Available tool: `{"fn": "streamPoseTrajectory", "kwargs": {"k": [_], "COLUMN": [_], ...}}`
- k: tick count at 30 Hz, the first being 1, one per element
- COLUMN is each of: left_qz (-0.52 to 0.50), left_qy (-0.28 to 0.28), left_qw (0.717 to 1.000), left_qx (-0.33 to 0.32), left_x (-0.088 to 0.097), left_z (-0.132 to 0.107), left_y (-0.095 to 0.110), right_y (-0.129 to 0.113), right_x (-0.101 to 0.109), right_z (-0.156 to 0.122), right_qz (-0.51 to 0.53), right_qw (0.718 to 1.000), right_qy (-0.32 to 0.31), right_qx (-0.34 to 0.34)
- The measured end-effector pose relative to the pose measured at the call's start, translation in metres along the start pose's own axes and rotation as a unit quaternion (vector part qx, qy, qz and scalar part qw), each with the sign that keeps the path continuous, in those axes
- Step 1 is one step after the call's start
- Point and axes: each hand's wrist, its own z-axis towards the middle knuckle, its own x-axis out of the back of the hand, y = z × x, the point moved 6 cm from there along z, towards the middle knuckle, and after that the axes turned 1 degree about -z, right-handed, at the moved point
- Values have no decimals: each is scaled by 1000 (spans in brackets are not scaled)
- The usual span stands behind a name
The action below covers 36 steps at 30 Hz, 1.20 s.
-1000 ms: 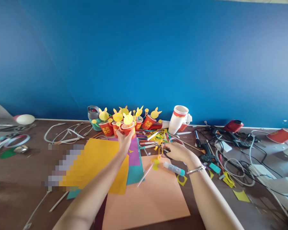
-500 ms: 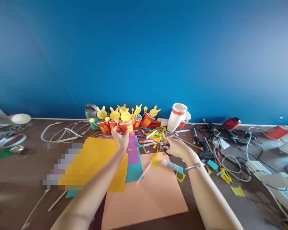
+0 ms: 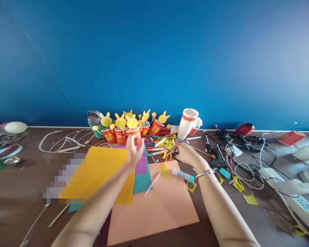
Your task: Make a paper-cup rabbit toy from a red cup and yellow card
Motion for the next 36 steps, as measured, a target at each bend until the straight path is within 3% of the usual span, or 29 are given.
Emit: {"fn": "streamPoseTrajectory", "kwargs": {"k": [3, 4, 6, 10, 14, 16, 18, 20, 23, 24, 26, 28, 29, 32, 36], "left_qz": [-3, 8, 38, 80, 57, 52, 74, 128, 207, 206, 160, 151, 164, 230, 263], "left_qy": [-258, -313, -362, -388, -398, -364, -302, -250, -183, -206, -359, -484, -512, -526, -516], "left_qw": [964, 945, 919, 894, 892, 916, 948, 959, 958, 949, 894, 824, 804, 783, 780], "left_qx": [-67, -96, -152, -207, -207, -161, -76, -26, -76, -119, -214, -253, -253, -239, -237], "left_x": [-30, -36, -45, -57, -63, -58, -49, -37, -22, -24, -38, -49, -52, -58, -60], "left_z": [-11, -17, -26, -34, -27, -18, -9, -8, -20, -29, -59, -89, -99, -112, -115], "left_y": [30, 39, 52, 56, 41, 27, 10, 2, 16, 26, 47, 58, 61, 62, 61], "right_y": [-7, -12, -21, -34, -27, -22, -18, -18, -23, -25, -30, -34, -35, -36, -31], "right_x": [7, 8, 8, 3, 0, -3, -5, -6, -9, -10, -10, -12, -13, -15, -19], "right_z": [0, 0, -1, -3, -6, -6, -7, -7, -8, -9, -11, -12, -12, -13, -10], "right_qz": [33, 48, 76, 109, 87, 62, 36, 8, -22, -27, -30, -34, -37, -48, -53], "right_qw": [998, 996, 993, 990, 994, 997, 999, 1000, 999, 999, 999, 999, 999, 999, 998], "right_qy": [61, 76, 87, 60, 37, 19, 9, -4, -39, -44, -45, -39, -34, -19, -30], "right_qx": [2, 12, 35, 64, 51, 46, 36, 23, 9, 5, 1, 1, 0, -9, -23]}}
